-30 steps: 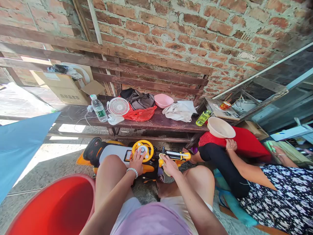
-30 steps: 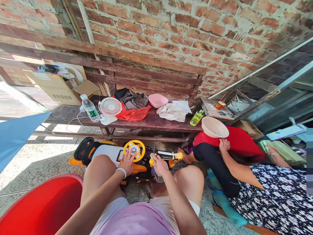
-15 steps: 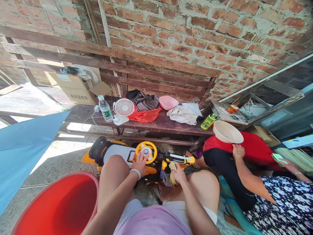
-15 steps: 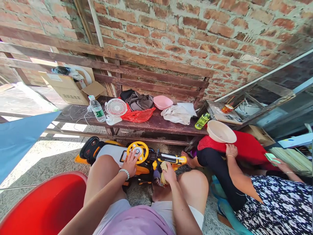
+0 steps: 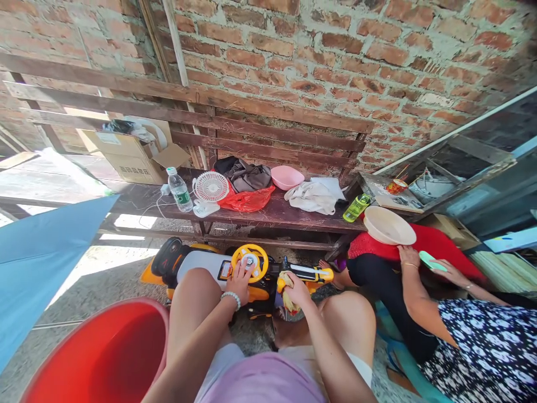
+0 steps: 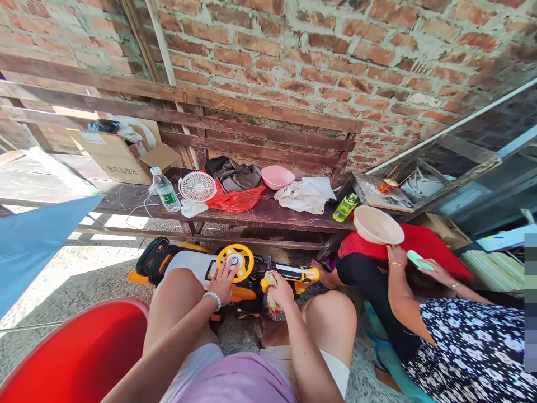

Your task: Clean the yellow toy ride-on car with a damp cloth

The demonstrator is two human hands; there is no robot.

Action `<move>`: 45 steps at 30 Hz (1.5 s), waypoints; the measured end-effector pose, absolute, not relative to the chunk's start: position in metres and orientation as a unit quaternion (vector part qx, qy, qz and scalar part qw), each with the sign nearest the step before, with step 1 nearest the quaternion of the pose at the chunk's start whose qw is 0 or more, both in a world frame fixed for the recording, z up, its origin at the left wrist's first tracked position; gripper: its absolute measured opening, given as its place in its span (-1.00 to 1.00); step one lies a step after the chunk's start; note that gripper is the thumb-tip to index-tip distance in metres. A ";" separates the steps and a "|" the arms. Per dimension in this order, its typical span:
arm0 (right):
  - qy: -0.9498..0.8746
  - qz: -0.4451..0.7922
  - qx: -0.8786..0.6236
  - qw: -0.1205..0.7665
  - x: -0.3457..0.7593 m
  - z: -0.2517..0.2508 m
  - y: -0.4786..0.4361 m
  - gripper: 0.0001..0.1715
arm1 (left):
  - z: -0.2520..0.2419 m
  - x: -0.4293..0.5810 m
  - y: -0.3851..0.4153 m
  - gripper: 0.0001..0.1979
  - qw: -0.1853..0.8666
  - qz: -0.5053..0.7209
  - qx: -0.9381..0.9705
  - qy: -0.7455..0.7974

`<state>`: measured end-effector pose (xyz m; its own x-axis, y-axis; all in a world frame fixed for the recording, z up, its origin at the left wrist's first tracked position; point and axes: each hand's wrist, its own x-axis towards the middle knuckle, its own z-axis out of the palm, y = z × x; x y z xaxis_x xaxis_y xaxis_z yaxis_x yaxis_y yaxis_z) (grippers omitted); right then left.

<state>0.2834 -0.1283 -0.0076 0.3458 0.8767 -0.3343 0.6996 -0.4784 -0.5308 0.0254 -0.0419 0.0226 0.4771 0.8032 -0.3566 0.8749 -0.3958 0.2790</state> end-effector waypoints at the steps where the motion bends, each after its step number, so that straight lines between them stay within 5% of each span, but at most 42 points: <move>1: -0.467 0.300 -0.821 0.137 0.289 -0.013 -0.134 -0.37 | 0.023 0.026 -0.042 -0.01 0.219 -0.083 0.831 0.505; 6: -0.390 0.296 -0.866 0.103 0.314 -0.021 -0.158 -0.42 | 0.026 0.027 -0.042 -0.02 0.235 -0.080 0.828 0.502; 13: -0.474 0.276 -0.811 0.204 0.291 0.005 -0.120 -0.31 | 0.021 0.026 -0.042 -0.03 0.222 -0.071 0.832 0.504; 25: -0.372 0.207 -0.897 0.116 0.314 0.023 -0.128 -0.35 | 0.025 0.027 -0.042 -0.01 0.243 -0.071 0.827 0.502; 30: -0.499 0.146 -0.839 0.160 0.301 0.051 -0.101 -0.30 | 0.021 0.027 -0.041 -0.03 0.232 -0.065 0.829 0.505; 38: -0.564 0.158 -0.810 0.005 0.255 0.075 -0.060 -0.46 | 0.024 0.027 -0.042 -0.02 0.223 -0.084 0.829 0.506; 45: -0.506 0.218 -0.834 -0.035 0.259 0.090 -0.022 -0.60 | 0.023 0.026 -0.041 -0.03 0.220 -0.098 0.832 0.500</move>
